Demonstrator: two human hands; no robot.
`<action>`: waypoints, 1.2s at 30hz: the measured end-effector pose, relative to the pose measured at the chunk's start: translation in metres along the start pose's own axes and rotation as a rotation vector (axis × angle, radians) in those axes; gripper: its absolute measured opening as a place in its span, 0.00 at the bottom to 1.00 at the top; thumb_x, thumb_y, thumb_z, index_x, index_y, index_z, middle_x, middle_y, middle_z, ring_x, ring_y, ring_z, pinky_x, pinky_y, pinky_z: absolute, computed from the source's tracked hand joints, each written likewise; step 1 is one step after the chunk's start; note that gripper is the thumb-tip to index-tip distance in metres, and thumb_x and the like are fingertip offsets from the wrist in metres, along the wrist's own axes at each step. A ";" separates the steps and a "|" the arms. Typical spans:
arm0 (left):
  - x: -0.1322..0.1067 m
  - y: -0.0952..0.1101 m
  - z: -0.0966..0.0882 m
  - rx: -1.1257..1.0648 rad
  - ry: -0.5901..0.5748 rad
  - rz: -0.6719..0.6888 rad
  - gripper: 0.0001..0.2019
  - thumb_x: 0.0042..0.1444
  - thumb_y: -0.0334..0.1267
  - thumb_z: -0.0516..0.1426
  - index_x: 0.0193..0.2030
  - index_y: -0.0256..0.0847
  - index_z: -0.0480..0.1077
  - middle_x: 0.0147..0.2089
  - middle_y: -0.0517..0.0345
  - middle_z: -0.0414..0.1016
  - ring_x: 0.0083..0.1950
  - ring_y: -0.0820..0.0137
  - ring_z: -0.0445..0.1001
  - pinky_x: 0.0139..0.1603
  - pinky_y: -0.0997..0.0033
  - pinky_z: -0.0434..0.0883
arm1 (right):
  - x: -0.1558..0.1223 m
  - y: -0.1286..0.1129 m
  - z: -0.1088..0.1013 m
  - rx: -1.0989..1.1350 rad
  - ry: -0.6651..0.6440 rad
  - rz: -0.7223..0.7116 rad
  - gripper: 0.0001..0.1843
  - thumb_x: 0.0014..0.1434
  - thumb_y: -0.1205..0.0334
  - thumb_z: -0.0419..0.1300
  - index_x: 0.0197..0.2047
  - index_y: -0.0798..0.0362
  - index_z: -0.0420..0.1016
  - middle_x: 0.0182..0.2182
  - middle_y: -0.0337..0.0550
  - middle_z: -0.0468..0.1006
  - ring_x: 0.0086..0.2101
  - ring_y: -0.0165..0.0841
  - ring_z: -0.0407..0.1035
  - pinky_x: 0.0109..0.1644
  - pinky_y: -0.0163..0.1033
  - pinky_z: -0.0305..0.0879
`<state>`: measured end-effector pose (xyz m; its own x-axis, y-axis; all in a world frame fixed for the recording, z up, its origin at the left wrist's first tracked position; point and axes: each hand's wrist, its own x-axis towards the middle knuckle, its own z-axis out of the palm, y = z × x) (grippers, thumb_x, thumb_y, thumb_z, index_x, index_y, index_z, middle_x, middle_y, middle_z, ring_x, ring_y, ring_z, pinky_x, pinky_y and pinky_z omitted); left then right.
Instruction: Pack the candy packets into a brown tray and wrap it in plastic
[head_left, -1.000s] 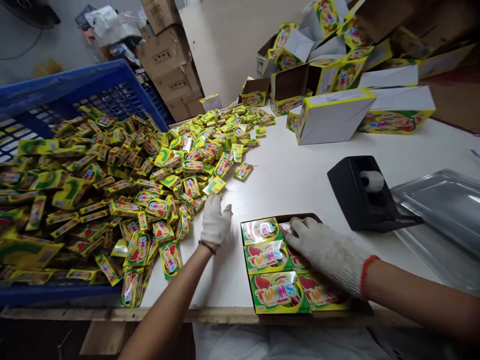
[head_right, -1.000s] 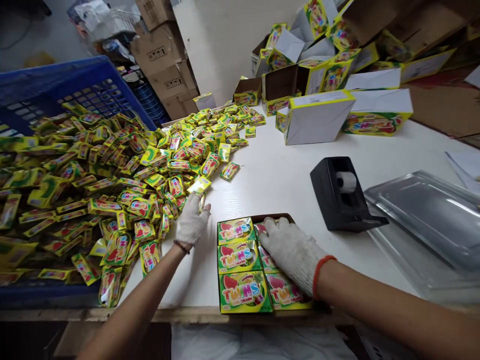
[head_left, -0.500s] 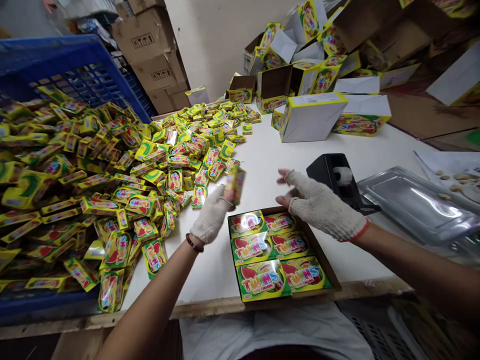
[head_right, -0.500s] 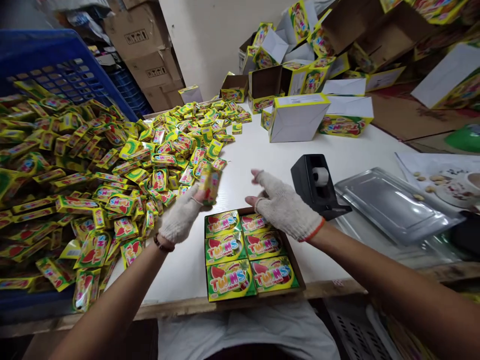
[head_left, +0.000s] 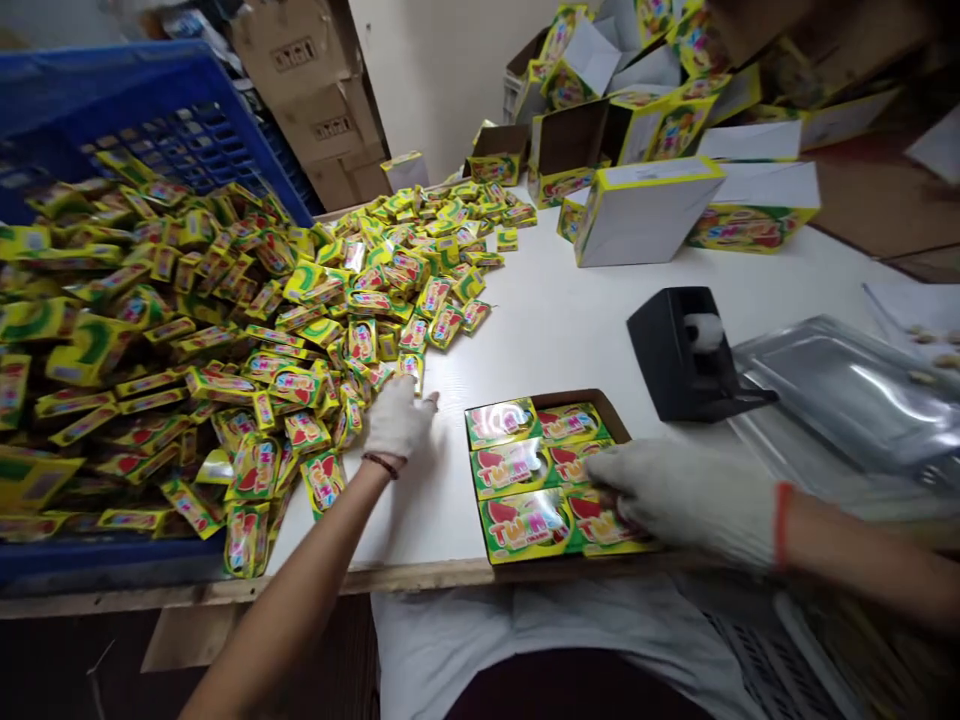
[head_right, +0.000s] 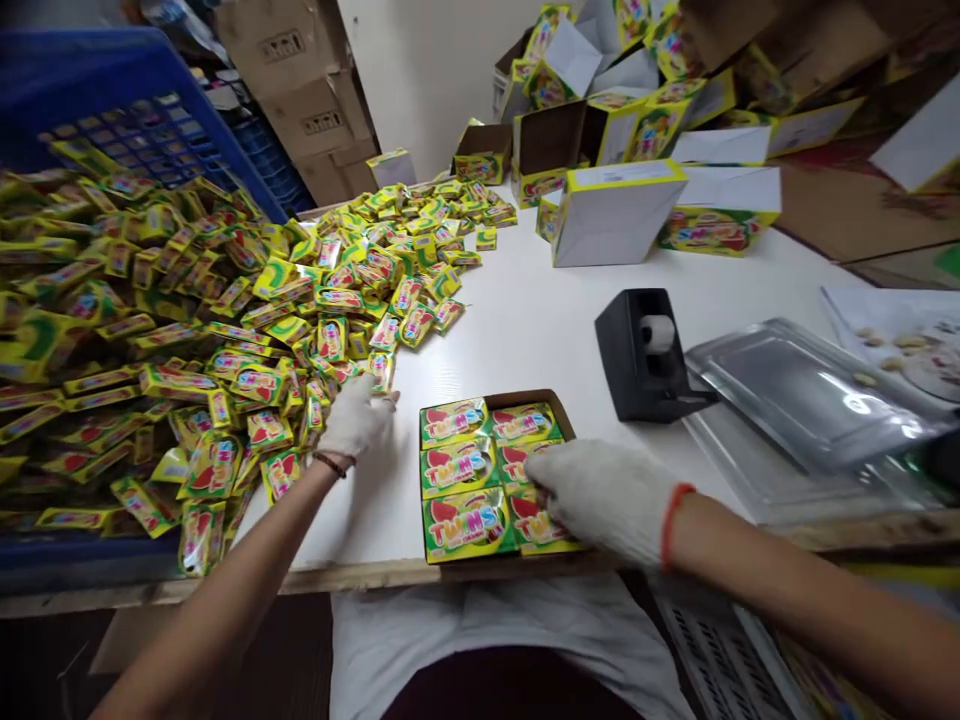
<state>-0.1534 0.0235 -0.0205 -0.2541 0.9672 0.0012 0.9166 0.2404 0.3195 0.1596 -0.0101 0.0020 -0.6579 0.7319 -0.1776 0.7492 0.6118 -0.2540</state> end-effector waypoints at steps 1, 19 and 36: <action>0.013 -0.006 0.005 0.021 -0.001 -0.037 0.16 0.59 0.43 0.59 0.50 0.36 0.71 0.54 0.36 0.73 0.58 0.48 0.72 0.58 0.51 0.69 | 0.001 -0.007 0.001 -0.027 -0.070 0.030 0.04 0.51 0.69 0.60 0.31 0.51 0.75 0.26 0.45 0.79 0.25 0.36 0.69 0.27 0.39 0.54; -0.009 0.001 0.012 -0.636 0.049 0.014 0.28 0.60 0.47 0.56 0.63 0.36 0.60 0.57 0.45 0.75 0.56 0.62 0.76 0.52 0.65 0.75 | -0.013 -0.009 -0.016 -0.013 -0.041 -0.176 0.05 0.56 0.70 0.59 0.33 0.54 0.77 0.35 0.48 0.78 0.32 0.36 0.69 0.36 0.40 0.63; -0.084 0.076 -0.002 -0.310 0.296 1.014 0.38 0.58 0.25 0.53 0.73 0.40 0.45 0.56 0.42 0.72 0.58 0.57 0.72 0.59 0.52 0.73 | 0.012 -0.004 -0.068 0.569 0.239 0.017 0.18 0.62 0.54 0.53 0.51 0.52 0.72 0.45 0.47 0.80 0.43 0.39 0.75 0.47 0.42 0.72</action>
<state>-0.0628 -0.0391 0.0055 0.4711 0.6358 0.6114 0.6347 -0.7257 0.2657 0.1539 0.0171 0.0654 -0.5617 0.8272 0.0150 0.5570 0.3915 -0.7324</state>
